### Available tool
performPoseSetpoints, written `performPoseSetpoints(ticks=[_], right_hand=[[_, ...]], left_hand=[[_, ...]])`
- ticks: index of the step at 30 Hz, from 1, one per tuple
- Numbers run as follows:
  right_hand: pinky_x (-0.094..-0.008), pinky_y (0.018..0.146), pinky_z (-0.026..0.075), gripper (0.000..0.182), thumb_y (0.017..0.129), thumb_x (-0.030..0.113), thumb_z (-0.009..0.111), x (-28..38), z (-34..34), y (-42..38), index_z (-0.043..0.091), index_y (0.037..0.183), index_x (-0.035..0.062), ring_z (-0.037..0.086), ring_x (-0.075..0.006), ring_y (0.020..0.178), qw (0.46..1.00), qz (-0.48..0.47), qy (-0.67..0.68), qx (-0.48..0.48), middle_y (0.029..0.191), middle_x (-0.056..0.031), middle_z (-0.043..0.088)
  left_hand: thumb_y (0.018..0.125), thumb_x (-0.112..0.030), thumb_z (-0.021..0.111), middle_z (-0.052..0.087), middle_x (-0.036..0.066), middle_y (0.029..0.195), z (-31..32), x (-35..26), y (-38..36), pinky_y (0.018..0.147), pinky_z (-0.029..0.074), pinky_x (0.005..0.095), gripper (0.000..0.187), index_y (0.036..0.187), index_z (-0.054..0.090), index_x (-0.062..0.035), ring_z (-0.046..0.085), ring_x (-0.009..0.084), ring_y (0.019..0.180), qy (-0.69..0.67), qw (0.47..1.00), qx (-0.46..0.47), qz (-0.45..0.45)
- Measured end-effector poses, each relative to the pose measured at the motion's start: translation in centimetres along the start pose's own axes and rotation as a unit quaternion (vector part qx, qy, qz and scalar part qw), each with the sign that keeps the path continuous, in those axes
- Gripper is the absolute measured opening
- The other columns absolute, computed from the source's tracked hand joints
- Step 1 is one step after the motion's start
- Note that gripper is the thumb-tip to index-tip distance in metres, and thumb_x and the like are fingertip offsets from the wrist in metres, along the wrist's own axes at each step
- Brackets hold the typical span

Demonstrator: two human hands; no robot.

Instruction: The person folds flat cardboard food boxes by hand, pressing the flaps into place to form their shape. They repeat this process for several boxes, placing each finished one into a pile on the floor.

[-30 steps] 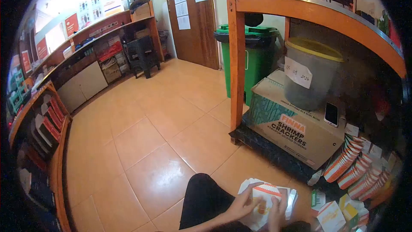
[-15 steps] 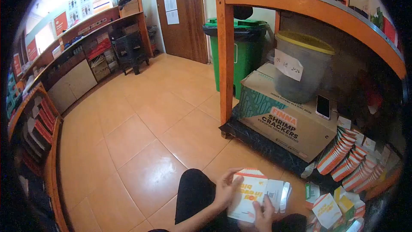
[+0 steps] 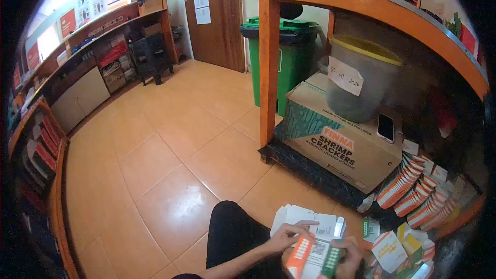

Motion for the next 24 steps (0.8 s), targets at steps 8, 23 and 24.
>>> performPoseSetpoints(ticks=[8,23,24], right_hand=[[-0.0428,0.095,0.044,0.047,0.095,0.021,0.056,8.8,-8.2,-0.6,0.047,0.137,0.0028,0.059,-0.0385,0.099,0.833,-0.010,-0.400,-0.382,0.121,-0.0252,0.056],[-0.0507,0.086,0.050,0.072,0.082,0.042,0.067,-20.4,18.6,4.6,0.036,0.132,-0.0009,0.057,-0.0445,0.107,0.844,0.344,-0.395,0.113,0.121,-0.0297,0.049],[-0.0510,0.087,0.050,0.071,0.083,0.041,0.066,-21.2,18.6,4.3,0.036,0.131,-0.0013,0.056,-0.0452,0.107,0.852,0.332,-0.387,0.116,0.123,-0.0304,0.048]], left_hand=[[0.076,-0.051,0.069,0.031,0.014,0.151,-2.3,2.6,-0.7,0.111,0.028,0.0423,0.097,0.149,0.024,-0.0049,0.035,0.0285,0.137,-0.135,0.969,-0.147,-0.143],[0.098,-0.033,0.044,0.062,0.004,0.090,-8.3,3.3,-9.3,0.085,0.046,0.0303,0.032,0.097,0.062,-0.0070,0.062,0.0164,0.089,-0.074,0.856,-0.461,-0.223],[0.098,-0.032,0.045,0.062,0.004,0.090,-8.4,3.2,-9.5,0.084,0.046,0.0300,0.030,0.097,0.062,-0.0069,0.062,0.0164,0.089,-0.071,0.854,-0.461,-0.229]])
Point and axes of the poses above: each hand's wrist, its own y-axis towards the middle knuckle, its own z-axis out of the palm, x = y × z, the point moved 1 cm from there along y, towards the middle knuckle
